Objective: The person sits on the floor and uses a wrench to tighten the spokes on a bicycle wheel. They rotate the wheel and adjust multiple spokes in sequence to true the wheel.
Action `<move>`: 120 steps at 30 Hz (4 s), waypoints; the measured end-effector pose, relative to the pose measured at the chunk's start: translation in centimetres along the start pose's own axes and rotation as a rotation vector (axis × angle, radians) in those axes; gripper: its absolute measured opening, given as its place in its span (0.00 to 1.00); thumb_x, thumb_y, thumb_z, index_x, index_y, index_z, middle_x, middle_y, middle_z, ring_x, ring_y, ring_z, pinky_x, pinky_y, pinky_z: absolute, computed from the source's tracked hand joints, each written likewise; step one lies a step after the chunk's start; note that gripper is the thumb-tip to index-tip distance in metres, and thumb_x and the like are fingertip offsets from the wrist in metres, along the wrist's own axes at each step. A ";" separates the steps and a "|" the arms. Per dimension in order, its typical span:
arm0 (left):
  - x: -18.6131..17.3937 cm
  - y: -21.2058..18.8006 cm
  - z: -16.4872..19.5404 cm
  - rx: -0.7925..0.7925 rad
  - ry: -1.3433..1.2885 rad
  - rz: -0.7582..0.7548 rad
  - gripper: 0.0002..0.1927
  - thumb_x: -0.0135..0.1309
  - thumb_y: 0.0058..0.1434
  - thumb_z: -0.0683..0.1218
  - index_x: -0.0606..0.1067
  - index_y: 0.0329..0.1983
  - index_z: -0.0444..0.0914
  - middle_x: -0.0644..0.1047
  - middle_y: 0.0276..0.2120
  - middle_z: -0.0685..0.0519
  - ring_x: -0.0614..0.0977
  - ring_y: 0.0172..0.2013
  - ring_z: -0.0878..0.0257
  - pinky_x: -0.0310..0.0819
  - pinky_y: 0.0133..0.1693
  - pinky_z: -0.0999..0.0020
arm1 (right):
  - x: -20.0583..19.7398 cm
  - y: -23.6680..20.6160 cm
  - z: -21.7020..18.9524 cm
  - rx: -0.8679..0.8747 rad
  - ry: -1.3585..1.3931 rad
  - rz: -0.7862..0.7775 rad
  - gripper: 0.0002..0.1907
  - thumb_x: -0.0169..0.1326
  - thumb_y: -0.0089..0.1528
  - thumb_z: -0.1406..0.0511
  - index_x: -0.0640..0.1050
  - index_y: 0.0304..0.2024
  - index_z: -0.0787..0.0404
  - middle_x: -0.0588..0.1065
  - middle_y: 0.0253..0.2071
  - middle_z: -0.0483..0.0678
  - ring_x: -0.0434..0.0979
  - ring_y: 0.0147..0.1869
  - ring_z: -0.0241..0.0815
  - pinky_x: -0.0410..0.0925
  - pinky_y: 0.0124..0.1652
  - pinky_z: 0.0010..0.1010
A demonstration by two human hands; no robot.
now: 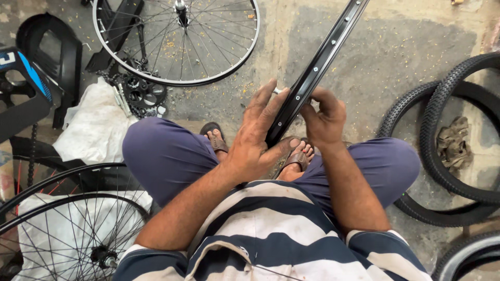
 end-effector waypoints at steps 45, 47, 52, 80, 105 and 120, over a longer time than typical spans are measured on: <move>-0.2 -1.4 -0.8 0.109 -0.061 -0.040 0.47 0.65 0.64 0.49 0.53 0.81 0.44 0.47 0.78 0.40 0.51 0.78 0.43 0.48 0.77 0.51 | 1.7 0.9 2.0 0.304 0.721 -0.466 0.21 0.63 0.66 0.72 0.76 0.61 0.67 0.78 0.57 0.52 0.78 0.59 0.39 0.71 0.58 0.28; 0.1 -1.2 -0.4 0.114 -0.045 -0.041 0.47 0.66 0.64 0.49 0.54 0.81 0.43 0.49 0.78 0.41 0.49 0.79 0.42 0.46 0.78 0.49 | 2.5 1.7 2.9 0.456 0.812 -0.655 0.26 0.63 0.63 0.70 0.74 0.64 0.67 0.77 0.57 0.51 0.78 0.59 0.39 0.71 0.58 0.30; 0.0 -0.2 -0.5 0.056 -0.081 -0.006 0.47 0.67 0.61 0.50 0.56 0.79 0.42 0.45 0.80 0.35 0.49 0.81 0.38 0.47 0.77 0.46 | 2.7 2.9 -1.3 0.224 0.393 -0.432 0.24 0.68 0.56 0.74 0.75 0.54 0.67 0.77 0.52 0.51 0.77 0.56 0.39 0.73 0.55 0.33; 0.8 0.3 1.4 0.040 -0.060 -0.012 0.45 0.64 0.62 0.46 0.55 0.79 0.39 0.49 0.78 0.32 0.52 0.79 0.37 0.49 0.74 0.47 | 1.3 1.3 1.6 0.205 0.228 -0.340 0.23 0.63 0.60 0.70 0.76 0.58 0.66 0.80 0.48 0.50 0.80 0.52 0.41 0.74 0.52 0.35; 1.4 -0.4 -0.4 -0.058 -0.122 -0.007 0.58 0.67 0.60 0.52 0.41 0.82 0.35 0.53 0.79 0.37 0.57 0.79 0.44 0.50 0.77 0.53 | 0.9 2.9 -5.0 0.023 -0.202 -0.139 0.16 0.68 0.58 0.67 0.81 0.47 0.64 0.82 0.44 0.52 0.84 0.49 0.45 0.74 0.49 0.34; 1.2 -0.5 -0.9 -0.049 -0.146 -0.008 0.59 0.68 0.60 0.53 0.42 0.82 0.35 0.54 0.79 0.38 0.57 0.79 0.45 0.50 0.78 0.53 | 1.3 0.4 0.8 0.426 0.596 -0.227 0.16 0.54 0.66 0.66 0.76 0.56 0.62 0.80 0.51 0.39 0.77 0.56 0.30 0.70 0.57 0.22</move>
Point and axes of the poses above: each hand's wrist, its own y-axis towards the middle knuckle, its own x-axis out of the palm, z = x × y, the point moved 9 cm from there along y, towards the middle knuckle
